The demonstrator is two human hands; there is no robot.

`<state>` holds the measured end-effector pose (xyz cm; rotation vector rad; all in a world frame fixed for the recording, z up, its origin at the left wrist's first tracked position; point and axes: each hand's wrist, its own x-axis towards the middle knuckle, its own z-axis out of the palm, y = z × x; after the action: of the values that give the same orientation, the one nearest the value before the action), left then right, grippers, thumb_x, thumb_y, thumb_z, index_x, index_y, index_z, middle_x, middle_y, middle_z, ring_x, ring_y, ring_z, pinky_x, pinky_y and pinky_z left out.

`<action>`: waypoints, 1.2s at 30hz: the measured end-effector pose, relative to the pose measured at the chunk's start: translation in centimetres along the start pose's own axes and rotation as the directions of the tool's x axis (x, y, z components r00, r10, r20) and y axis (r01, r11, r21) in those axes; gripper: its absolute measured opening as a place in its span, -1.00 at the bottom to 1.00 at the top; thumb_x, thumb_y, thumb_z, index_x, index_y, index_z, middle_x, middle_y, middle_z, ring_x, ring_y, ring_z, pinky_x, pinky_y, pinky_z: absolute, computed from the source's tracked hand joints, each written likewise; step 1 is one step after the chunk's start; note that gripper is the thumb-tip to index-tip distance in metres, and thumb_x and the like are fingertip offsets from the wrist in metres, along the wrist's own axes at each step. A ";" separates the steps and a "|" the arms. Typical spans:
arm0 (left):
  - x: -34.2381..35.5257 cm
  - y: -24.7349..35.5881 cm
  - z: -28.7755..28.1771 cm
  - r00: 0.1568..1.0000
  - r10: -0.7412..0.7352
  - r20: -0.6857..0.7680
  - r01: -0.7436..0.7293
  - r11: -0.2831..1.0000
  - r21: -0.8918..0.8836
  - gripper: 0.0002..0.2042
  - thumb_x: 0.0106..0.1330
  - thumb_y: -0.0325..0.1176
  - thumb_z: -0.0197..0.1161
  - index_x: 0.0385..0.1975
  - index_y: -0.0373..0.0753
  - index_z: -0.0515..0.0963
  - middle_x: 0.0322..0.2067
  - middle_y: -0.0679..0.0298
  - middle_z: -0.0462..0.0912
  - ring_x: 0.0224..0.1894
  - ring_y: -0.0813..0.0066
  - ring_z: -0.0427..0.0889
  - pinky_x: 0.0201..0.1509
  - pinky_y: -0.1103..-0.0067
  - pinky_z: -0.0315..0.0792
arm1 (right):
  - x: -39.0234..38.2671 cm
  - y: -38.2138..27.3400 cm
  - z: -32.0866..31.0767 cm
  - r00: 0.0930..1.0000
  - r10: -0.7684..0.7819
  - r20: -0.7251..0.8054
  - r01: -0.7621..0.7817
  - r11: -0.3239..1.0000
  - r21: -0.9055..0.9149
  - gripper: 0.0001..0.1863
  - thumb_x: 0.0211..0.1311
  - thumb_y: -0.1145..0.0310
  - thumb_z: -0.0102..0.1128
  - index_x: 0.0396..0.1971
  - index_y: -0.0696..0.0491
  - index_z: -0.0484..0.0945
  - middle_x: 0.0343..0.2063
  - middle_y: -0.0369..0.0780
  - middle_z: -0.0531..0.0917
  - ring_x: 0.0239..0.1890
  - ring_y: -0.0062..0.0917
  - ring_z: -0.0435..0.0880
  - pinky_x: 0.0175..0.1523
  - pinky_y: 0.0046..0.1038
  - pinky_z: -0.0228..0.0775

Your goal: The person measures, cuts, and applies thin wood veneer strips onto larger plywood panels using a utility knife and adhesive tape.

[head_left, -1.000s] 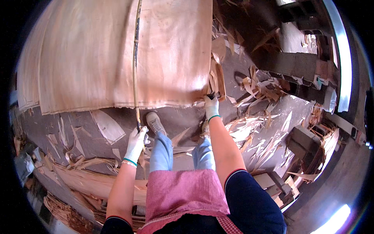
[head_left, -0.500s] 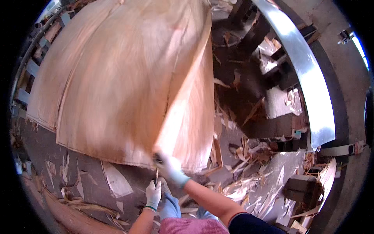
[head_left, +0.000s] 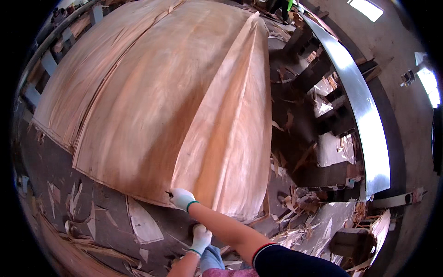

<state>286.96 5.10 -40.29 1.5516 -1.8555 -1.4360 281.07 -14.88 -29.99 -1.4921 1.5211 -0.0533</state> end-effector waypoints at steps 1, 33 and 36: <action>0.6 4.8 -3.5 0.981 -0.177 0.079 0.191 0.956 -0.225 -0.84 0.22 -0.34 0.26 -0.40 -0.33 0.58 -0.52 0.05 0.63 -0.43 0.22 0.62 -0.32 0.36 0.43 | -0.4 1.5 0.2 1.000 0.027 -0.006 -0.027 1.000 0.009 -0.71 0.20 0.29 0.09 -0.15 0.09 0.58 -0.18 -0.02 0.66 -0.10 -0.08 0.63 -0.03 -0.17 0.46; -11.9 8.4 -18.7 0.941 -0.018 0.337 -0.329 0.166 0.930 -0.54 0.43 -0.10 -0.21 0.32 0.06 0.24 0.35 0.37 0.25 0.41 0.32 0.14 0.40 -0.19 -0.22 | -50.9 9.6 -24.3 0.501 0.470 -0.727 0.349 0.659 0.667 -0.93 0.21 0.50 0.17 -0.37 0.16 0.61 -0.48 -0.42 0.57 -0.43 -0.72 0.45 -0.29 -0.63 0.32; -15.6 12.4 -15.9 0.974 -0.160 0.162 -0.092 0.377 0.922 -0.52 0.46 -0.10 -0.25 0.36 0.02 0.19 0.40 0.40 0.15 0.46 0.32 0.02 0.45 -0.10 -0.24 | -63.3 12.4 -25.3 0.469 0.471 -0.747 0.313 0.703 0.639 -0.89 0.21 0.49 0.16 -0.32 0.19 0.61 -0.42 -0.36 0.63 -0.40 -0.71 0.50 -0.25 -0.62 0.37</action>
<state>297.86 9.86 -17.77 1.8700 -3.1069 -0.4369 242.02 23.67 12.27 -0.6463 2.0057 -1.4553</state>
